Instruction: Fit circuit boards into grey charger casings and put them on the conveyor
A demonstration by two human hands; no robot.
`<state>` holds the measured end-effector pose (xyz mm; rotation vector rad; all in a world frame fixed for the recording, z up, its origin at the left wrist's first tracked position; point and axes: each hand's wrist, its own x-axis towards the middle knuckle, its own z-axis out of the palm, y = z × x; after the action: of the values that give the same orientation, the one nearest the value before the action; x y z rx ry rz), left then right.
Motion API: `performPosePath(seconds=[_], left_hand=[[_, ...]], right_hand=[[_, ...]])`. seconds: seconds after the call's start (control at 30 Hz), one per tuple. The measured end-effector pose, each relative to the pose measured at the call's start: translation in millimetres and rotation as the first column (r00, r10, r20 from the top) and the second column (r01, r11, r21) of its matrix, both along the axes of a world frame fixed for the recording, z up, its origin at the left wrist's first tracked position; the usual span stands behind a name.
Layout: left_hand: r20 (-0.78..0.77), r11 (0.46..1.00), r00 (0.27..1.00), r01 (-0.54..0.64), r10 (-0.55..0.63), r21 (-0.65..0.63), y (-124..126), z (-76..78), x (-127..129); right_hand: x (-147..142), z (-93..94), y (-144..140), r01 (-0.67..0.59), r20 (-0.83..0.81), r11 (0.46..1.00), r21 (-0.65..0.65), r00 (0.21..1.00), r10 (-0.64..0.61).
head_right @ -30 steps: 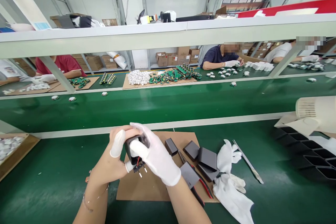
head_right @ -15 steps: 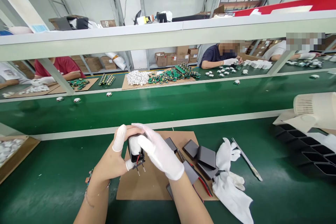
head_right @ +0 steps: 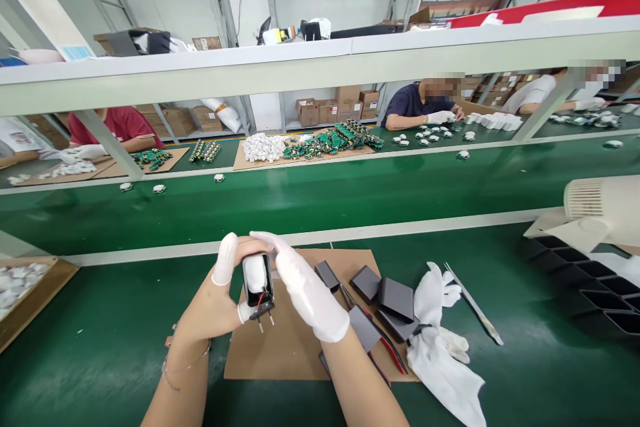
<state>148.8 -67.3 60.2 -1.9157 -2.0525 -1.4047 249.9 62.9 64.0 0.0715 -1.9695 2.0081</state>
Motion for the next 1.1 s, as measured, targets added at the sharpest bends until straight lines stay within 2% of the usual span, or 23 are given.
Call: performPosePath(seconds=[0.13, 0.23, 0.3, 0.4, 0.47, 0.53, 0.63, 0.67, 0.73, 0.8, 0.83, 0.97, 1.1], left_hand=[[-0.006, 1.0, 1.0, -0.029, 0.029, 0.002, -3.5, 1.8, 0.7], [-0.06, 0.998, 0.996, -0.063, 0.064, 0.01, -5.6, 4.7, 3.4], [-0.135, 0.996, 0.987, -0.089, 0.088, -0.005, -5.8, 6.7, 5.8], [-0.221, 0.992, 0.97, -0.115, 0.102, -0.045, -4.1, 8.1, 7.8], [-0.218, 0.994, 0.972, -0.097, 0.084, -0.051, -3.2, 7.8, 7.0], [-0.174, 0.998, 0.984, -0.056, 0.051, -0.022, -3.7, 7.2, 4.8], [-0.107, 0.998, 0.993, -0.055, 0.057, 0.022, -7.9, 7.1, 1.6], [-0.099, 0.996, 0.991, -0.084, 0.086, 0.017, -9.6, 7.5, 1.2], [-0.106, 0.988, 0.983, -0.15, 0.148, -0.016, -12.5, 8.7, 1.8], [-0.151, 0.977, 0.968, -0.21, 0.201, -0.041, -14.0, 10.1, 3.6], [-0.191, 0.969, 0.954, -0.243, 0.23, -0.046, -14.3, 10.8, 4.7], [-0.366, 0.928, 0.868, -0.372, 0.335, -0.033, -14.4, 12.9, 8.1], [-0.439, 0.915, 0.831, -0.4, 0.341, -0.047, -16.4, 14.5, 10.3]], right_hand=[[3.5, 4.0, 0.6, -0.042, 0.04, 0.999, -0.018, 0.998, 0.042], [4.7, 5.5, -2.2, -0.04, 0.152, 0.998, 0.045, 0.988, 0.033], [5.9, 4.8, -4.1, -0.028, 0.167, 0.993, 0.116, 0.986, 0.008], [7.6, 3.2, -6.5, 0.098, 0.121, 0.962, 0.256, 0.984, -0.132], [7.9, 2.5, -6.9, 0.194, 0.1, 0.928, 0.317, 0.967, -0.236], [7.4, 2.0, -5.1, 0.177, 0.105, 0.941, 0.289, 0.971, -0.215], [6.1, 1.8, 1.4, 0.023, 0.041, 0.994, 0.109, 0.999, -0.027], [6.0, 2.0, 3.8, 0.019, 0.001, 0.998, 0.061, 1.0, -0.019], [7.0, 3.2, 7.3, 0.119, -0.032, 0.992, 0.048, 0.993, -0.117], [9.9, 5.2, 8.4, 0.221, 0.014, 0.966, 0.133, 0.974, -0.224], [11.8, 6.2, 8.0, 0.232, 0.048, 0.954, 0.191, 0.968, -0.245], [18.1, 9.5, 3.5, 0.164, 0.178, 0.911, 0.378, 0.953, -0.245], [18.8, 11.8, 1.5, 0.154, 0.209, 0.872, 0.465, 0.938, -0.277]])
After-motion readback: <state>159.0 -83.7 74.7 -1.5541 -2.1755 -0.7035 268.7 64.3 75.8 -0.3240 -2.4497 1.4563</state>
